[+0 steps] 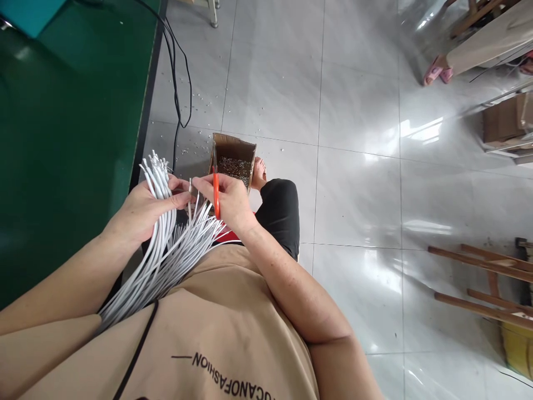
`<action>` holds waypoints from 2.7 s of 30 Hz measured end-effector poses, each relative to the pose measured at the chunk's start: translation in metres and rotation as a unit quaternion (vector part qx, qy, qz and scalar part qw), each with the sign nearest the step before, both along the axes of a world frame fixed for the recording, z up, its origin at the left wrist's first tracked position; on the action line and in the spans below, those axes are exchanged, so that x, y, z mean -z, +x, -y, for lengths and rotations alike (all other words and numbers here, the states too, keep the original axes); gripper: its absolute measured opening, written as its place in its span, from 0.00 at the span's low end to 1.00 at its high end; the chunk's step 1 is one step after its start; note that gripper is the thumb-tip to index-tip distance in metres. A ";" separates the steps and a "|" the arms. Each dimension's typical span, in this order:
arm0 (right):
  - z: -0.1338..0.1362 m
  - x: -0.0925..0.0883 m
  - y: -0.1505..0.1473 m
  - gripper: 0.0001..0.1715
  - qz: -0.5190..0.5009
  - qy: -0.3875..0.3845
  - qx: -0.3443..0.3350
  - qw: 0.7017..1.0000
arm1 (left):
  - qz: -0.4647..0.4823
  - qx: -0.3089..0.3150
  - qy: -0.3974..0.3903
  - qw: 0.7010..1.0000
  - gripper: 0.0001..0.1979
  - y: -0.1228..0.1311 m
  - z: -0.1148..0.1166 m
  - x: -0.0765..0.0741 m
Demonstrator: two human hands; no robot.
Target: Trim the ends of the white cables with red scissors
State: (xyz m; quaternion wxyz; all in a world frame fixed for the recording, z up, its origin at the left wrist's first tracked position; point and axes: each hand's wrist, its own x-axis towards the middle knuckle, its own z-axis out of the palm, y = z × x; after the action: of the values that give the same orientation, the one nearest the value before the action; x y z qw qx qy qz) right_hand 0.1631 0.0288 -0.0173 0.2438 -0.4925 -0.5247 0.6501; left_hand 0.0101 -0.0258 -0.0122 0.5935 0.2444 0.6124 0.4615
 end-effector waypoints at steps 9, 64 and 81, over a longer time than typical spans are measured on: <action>-0.005 0.003 0.017 0.17 0.301 0.184 -0.176 0.919 | 0.008 -0.018 -0.017 1.000 0.17 0.002 0.000 -0.003; -0.005 -0.002 0.007 0.12 0.010 0.035 -0.033 0.999 | -0.181 0.064 -0.003 0.981 0.14 0.003 0.002 -0.003; 0.005 0.001 -0.003 0.07 -0.087 -0.084 0.018 0.993 | -0.204 0.091 -0.004 0.975 0.14 -0.001 0.002 0.002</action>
State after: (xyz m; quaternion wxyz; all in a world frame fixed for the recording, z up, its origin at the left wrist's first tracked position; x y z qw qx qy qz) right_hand 0.1601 0.0239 -0.0183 0.2578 -0.4625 -0.4361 0.7276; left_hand 0.0089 -0.0274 -0.0141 0.4965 0.3858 0.6974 0.3440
